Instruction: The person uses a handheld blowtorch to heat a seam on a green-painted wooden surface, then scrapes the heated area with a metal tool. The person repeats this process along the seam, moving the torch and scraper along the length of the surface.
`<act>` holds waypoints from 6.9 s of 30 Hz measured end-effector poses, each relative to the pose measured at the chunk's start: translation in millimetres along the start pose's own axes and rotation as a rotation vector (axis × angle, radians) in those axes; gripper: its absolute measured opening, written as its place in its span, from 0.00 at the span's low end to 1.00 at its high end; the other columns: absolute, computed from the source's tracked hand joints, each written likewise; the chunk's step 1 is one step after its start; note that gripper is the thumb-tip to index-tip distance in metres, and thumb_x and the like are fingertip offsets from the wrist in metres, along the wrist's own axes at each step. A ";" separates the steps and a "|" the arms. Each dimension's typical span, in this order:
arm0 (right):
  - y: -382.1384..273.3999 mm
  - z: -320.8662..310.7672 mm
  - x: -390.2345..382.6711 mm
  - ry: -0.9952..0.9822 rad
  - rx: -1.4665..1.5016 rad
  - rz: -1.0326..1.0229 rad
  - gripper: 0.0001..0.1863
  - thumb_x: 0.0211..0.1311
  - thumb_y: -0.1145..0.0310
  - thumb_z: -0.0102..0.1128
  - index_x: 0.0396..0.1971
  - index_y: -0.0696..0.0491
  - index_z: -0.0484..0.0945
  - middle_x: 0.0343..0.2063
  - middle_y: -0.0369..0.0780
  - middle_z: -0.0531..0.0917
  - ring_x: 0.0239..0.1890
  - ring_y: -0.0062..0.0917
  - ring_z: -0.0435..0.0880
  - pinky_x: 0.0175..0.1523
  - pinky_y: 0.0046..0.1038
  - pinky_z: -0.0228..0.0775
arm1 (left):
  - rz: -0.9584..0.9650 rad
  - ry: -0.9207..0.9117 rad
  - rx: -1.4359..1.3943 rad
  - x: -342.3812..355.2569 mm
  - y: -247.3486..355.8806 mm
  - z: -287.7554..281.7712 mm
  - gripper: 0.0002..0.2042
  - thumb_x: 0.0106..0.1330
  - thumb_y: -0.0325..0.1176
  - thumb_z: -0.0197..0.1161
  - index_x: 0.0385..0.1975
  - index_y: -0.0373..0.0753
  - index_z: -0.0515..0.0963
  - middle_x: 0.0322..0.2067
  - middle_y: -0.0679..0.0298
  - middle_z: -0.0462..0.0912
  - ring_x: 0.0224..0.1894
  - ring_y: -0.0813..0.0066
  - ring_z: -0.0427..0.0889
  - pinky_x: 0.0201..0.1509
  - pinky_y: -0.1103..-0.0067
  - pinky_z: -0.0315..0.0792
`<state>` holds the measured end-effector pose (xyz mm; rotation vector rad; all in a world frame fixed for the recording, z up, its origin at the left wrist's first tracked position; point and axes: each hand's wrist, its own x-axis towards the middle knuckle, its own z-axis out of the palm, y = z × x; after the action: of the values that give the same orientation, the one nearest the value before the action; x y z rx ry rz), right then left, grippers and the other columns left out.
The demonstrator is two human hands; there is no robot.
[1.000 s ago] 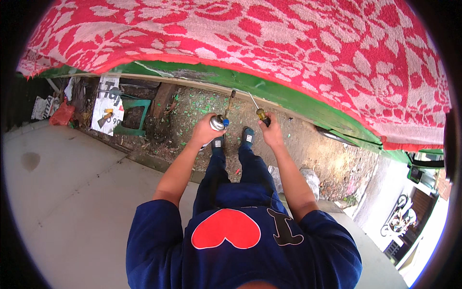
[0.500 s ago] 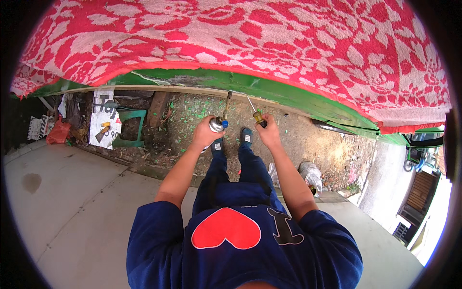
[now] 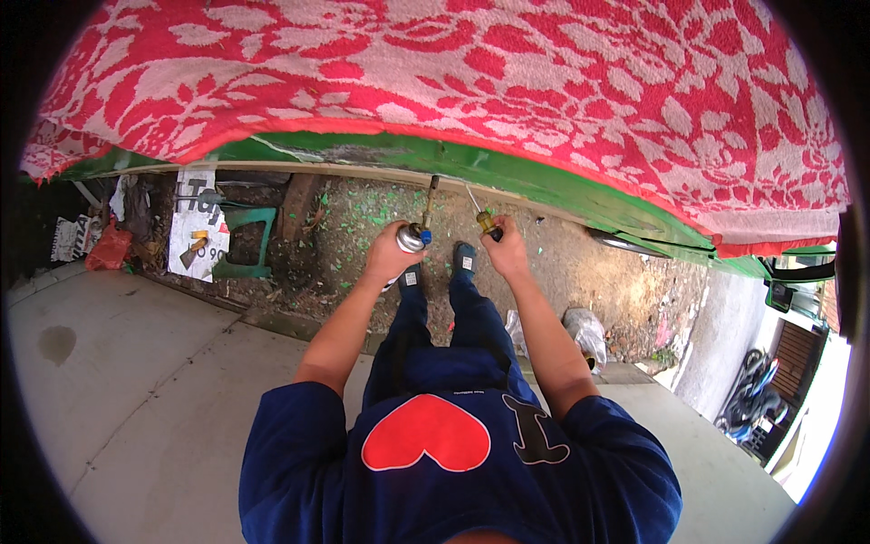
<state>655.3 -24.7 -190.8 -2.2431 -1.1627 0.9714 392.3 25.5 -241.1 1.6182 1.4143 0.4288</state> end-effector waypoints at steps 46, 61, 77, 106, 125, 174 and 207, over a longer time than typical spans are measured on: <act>2.2 -44.4 67.2 -0.221 -0.243 -0.450 0.26 0.55 0.59 0.71 0.50 0.57 0.74 0.36 0.54 0.84 0.39 0.48 0.85 0.46 0.42 0.76 | -0.144 0.391 -0.178 -39.7 24.4 104.3 0.37 0.41 0.43 0.82 0.53 0.33 0.76 0.47 0.47 0.83 0.50 0.53 0.84 0.54 0.66 0.77; -10.7 -45.2 65.9 -0.300 -0.262 -0.487 0.28 0.61 0.58 0.66 0.56 0.55 0.69 0.40 0.58 0.84 0.45 0.54 0.83 0.51 0.46 0.75 | -0.172 0.436 -0.206 -41.9 47.6 121.5 0.36 0.42 0.45 0.81 0.52 0.35 0.76 0.44 0.48 0.84 0.48 0.52 0.84 0.52 0.66 0.77; -25.4 -27.1 45.3 -0.192 -0.350 -0.510 0.24 0.64 0.61 0.60 0.60 0.45 0.73 0.37 0.58 0.84 0.40 0.53 0.85 0.47 0.48 0.77 | -0.189 0.346 -0.234 -54.4 46.3 91.4 0.39 0.42 0.43 0.81 0.55 0.31 0.74 0.44 0.47 0.84 0.46 0.56 0.85 0.51 0.68 0.77; -13.3 0.5 34.4 -0.063 -0.202 -0.556 0.23 0.65 0.63 0.59 0.61 0.44 0.77 0.38 0.57 0.84 0.43 0.49 0.85 0.50 0.44 0.76 | -0.187 0.266 -0.230 -66.5 46.9 64.0 0.40 0.40 0.45 0.81 0.55 0.32 0.75 0.44 0.48 0.85 0.48 0.54 0.85 0.54 0.67 0.76; -24.6 0.4 37.0 -0.138 -0.187 -0.346 0.22 0.64 0.62 0.62 0.58 0.44 0.80 0.43 0.54 0.84 0.47 0.48 0.85 0.53 0.40 0.75 | -0.183 0.256 -0.202 -68.5 50.1 48.6 0.39 0.40 0.46 0.81 0.54 0.34 0.75 0.46 0.48 0.84 0.50 0.53 0.84 0.55 0.67 0.76; -35.5 2.6 31.9 -0.063 -0.061 -0.432 0.18 0.63 0.65 0.63 0.53 0.51 0.82 0.46 0.53 0.85 0.49 0.45 0.85 0.55 0.36 0.75 | -0.229 0.192 -0.272 -52.4 23.8 52.2 0.40 0.41 0.41 0.82 0.55 0.30 0.74 0.43 0.50 0.85 0.47 0.61 0.85 0.53 0.69 0.77; -27.9 -21.8 30.8 -0.032 -0.171 -0.377 0.22 0.62 0.59 0.66 0.55 0.51 0.82 0.43 0.54 0.85 0.45 0.46 0.86 0.51 0.39 0.77 | -0.229 0.066 -0.391 -41.4 37.4 31.6 0.36 0.42 0.41 0.81 0.53 0.34 0.76 0.44 0.51 0.85 0.47 0.59 0.85 0.52 0.69 0.78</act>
<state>669.3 15.2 -170.3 -2.0286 -1.6622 0.7812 426.7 -22.1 -215.3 1.1254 1.4404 0.5860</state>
